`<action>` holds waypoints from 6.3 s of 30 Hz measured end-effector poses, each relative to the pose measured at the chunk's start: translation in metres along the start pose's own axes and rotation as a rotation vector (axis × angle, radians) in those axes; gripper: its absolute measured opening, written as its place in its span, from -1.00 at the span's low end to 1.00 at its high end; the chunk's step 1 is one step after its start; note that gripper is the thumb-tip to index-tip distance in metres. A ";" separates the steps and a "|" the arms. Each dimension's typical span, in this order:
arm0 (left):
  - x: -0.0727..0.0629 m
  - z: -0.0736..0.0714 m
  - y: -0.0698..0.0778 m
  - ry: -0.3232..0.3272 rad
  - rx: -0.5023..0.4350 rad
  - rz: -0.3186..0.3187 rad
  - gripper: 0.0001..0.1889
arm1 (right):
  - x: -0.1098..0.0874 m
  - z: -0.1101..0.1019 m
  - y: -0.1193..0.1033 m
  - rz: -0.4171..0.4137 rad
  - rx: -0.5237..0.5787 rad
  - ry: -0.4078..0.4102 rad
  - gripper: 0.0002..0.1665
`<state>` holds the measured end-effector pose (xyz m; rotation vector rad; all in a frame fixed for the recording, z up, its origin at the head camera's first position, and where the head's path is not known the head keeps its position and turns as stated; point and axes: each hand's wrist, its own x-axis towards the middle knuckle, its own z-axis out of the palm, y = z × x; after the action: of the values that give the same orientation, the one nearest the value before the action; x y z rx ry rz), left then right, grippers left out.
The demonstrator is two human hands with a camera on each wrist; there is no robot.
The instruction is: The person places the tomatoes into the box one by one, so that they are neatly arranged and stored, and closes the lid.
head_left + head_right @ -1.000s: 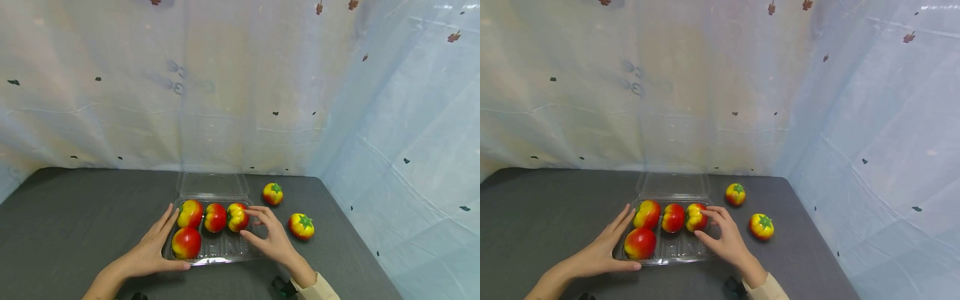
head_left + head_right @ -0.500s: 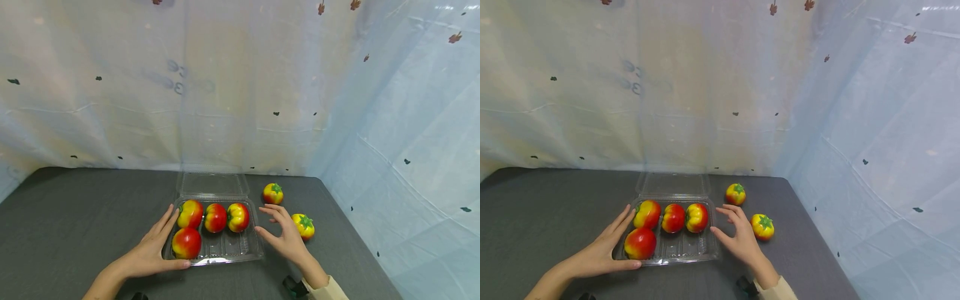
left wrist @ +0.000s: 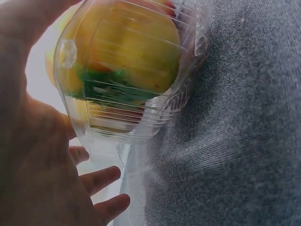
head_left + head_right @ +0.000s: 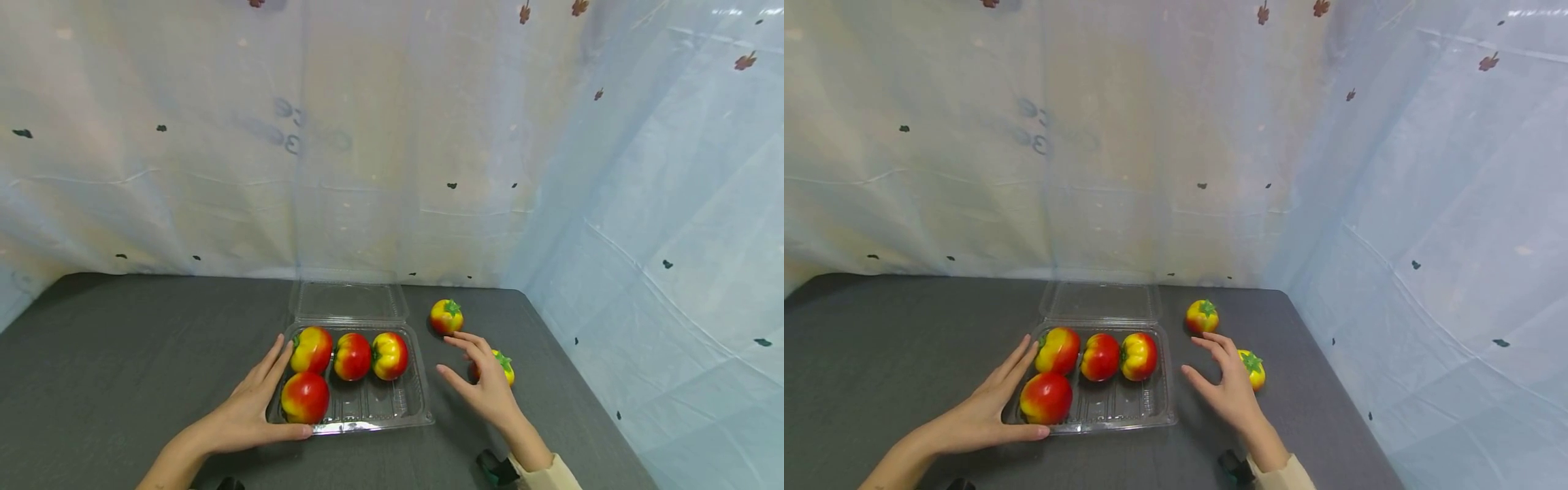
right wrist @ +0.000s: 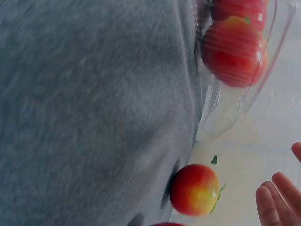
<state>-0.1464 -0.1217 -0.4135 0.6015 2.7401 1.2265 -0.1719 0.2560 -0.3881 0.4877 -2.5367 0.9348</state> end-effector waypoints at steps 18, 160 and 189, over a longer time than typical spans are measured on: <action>0.000 -0.001 0.000 -0.021 -0.016 -0.019 0.26 | -0.004 -0.017 0.033 0.029 -0.055 0.062 -0.51; -0.001 0.001 -0.001 -0.027 -0.028 -0.018 0.26 | 0.017 0.019 -0.034 -0.099 0.178 -0.158 -0.21; -0.002 0.001 -0.001 -0.016 -0.025 -0.016 0.26 | 0.012 0.037 -0.056 -0.156 0.253 -0.217 -0.25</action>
<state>-0.1446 -0.1220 -0.4150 0.5835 2.7076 1.2448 -0.1660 0.1890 -0.3789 0.8939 -2.5313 1.2070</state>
